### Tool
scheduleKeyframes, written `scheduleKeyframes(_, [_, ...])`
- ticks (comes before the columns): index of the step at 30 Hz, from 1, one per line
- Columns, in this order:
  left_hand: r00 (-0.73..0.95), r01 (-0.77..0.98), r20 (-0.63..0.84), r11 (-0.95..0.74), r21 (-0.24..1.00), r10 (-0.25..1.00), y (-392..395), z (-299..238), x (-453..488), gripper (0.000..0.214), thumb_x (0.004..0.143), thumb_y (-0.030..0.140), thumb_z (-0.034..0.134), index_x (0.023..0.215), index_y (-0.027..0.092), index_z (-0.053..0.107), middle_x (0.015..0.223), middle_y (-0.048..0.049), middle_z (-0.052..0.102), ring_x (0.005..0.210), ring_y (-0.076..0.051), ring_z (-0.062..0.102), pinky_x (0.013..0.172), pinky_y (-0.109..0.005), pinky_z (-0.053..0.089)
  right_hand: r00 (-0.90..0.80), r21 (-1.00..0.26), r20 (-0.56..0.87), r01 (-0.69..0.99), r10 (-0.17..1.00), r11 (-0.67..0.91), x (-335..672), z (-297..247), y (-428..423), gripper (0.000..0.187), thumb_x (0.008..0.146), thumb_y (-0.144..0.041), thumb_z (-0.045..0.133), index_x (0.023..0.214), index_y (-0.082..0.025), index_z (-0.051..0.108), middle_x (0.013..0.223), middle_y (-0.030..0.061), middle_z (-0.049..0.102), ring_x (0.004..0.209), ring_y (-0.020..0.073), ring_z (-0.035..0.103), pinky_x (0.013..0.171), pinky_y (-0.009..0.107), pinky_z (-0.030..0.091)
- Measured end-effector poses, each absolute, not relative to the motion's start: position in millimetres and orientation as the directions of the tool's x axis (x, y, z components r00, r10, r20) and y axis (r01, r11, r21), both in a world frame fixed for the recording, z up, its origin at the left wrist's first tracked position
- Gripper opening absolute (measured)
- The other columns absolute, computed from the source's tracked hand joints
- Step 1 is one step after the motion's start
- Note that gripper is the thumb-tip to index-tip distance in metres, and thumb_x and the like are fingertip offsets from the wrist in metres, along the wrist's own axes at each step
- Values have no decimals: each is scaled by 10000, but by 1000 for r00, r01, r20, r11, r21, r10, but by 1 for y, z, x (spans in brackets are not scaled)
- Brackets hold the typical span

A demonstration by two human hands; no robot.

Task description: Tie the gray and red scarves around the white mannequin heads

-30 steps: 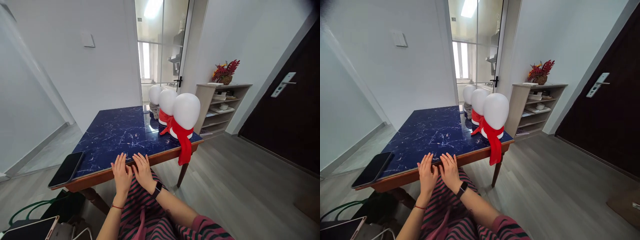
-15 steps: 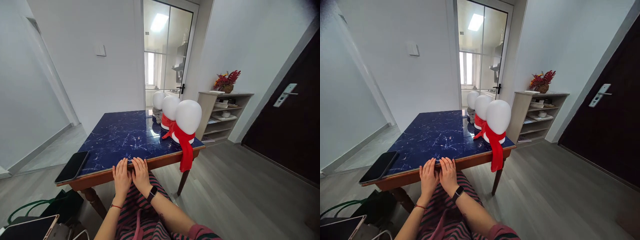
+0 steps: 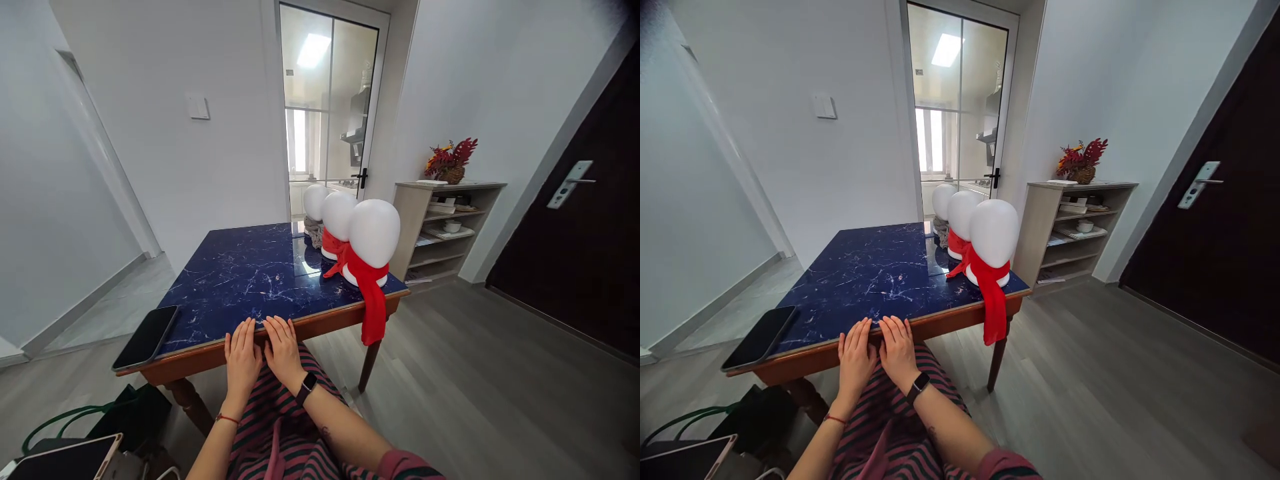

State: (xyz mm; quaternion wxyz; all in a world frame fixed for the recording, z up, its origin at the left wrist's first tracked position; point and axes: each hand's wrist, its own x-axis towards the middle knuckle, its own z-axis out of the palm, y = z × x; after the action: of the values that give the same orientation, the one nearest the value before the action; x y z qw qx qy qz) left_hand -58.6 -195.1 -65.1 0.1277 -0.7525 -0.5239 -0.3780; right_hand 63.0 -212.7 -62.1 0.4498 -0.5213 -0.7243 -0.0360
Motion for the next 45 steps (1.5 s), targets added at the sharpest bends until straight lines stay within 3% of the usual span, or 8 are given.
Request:
scheduleKeyframes(32, [235,866,676,-467,182,699,-198,-58,-65,534,825,135,378,1357,173,396,1338,-112,513,1281,-240,411,1122,-476,177,-10,-430,708,787,706,443,60,-65,-211,464,850,-145,430,1309,-208,460,1337,38,510,1291,179,367,1125,439,219])
scheduleKeyframes(45, [258,867,689,-477,146,678,-195,-66,-68,535,838,123,377,1370,178,374,1355,-101,499,1290,-231,398,1126,-469,177,-43,-372,722,818,691,439,63,-66,-210,475,838,-126,440,1307,-196,464,1340,40,506,1301,158,346,1131,417,215])
